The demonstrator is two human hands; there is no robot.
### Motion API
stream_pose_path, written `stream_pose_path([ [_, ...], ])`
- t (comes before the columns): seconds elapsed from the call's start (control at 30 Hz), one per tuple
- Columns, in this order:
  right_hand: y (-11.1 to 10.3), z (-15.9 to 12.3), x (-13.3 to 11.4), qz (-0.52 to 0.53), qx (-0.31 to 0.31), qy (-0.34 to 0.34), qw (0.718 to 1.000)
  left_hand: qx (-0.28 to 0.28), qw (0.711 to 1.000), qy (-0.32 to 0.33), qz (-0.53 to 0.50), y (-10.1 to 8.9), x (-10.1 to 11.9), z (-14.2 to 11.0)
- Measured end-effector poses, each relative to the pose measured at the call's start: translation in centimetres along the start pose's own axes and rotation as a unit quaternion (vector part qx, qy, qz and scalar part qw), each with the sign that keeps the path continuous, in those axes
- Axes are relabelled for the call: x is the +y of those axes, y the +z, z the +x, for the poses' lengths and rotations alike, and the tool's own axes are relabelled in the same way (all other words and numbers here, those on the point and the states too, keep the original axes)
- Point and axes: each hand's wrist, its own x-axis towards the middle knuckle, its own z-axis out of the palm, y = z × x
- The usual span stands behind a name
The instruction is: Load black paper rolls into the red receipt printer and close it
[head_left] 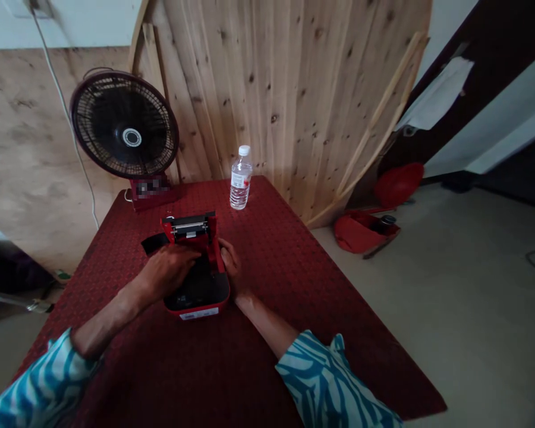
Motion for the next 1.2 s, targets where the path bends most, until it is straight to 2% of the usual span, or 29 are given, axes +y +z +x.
stream_pose_path([
  [0.1, -0.1, 0.1, 0.1, -0.001, -0.001, 0.001, 1.000, -0.043, 0.998, -0.004, 0.049, 0.6, -0.5, 2.4],
  [0.2, -0.1, 0.2, 0.0, -0.005, -0.001, -0.012, 1.000, -0.072, 0.995, -0.004, 0.063, 0.7, -0.8, 3.4],
  [0.4, -0.1, 0.1, -0.3, 0.000, -0.012, -0.018, 1.000, -0.125, 0.989, 0.004, 0.084, 0.0, 0.0, 3.4],
  [0.53, 0.0, 0.2, -0.3, 0.007, -0.005, -0.007, 1.000, -0.127, 0.986, 0.017, 0.102, -0.3, 0.6, 2.8],
  [0.7, 0.0, 0.2, -0.3, 0.019, -0.012, -0.008, 1.000, -0.068, 0.985, 0.092, 0.129, -0.9, 1.3, 1.5],
  [0.83, 0.0, 0.1, -0.5, 0.025, -0.013, 0.012, 1.000, -0.013, 0.990, 0.113, 0.089, -3.4, 1.6, -0.9],
  [0.9, 0.0, 0.1, -0.6, 0.024, -0.012, 0.019, 0.999, 0.019, 0.996, 0.071, 0.042, -5.7, 1.3, -2.4],
  [0.97, 0.1, 0.2, -0.6, 0.019, -0.006, 0.028, 0.999, 0.077, 0.997, -0.024, -0.016, -8.3, 0.3, -3.7],
  [1.07, 0.1, 0.2, -0.6, 0.012, -0.001, 0.031, 0.999, 0.183, 0.960, -0.166, -0.130, -11.3, -2.0, -4.7],
  [1.13, 0.1, 0.3, -0.6, 0.006, -0.002, 0.025, 1.000, 0.235, 0.934, -0.198, -0.182, -12.1, -4.2, -4.6],
  [1.2, 0.0, 0.3, -0.5, -0.005, 0.000, 0.022, 1.000, 0.254, 0.923, -0.196, -0.214, -11.8, -6.5, -4.1],
])
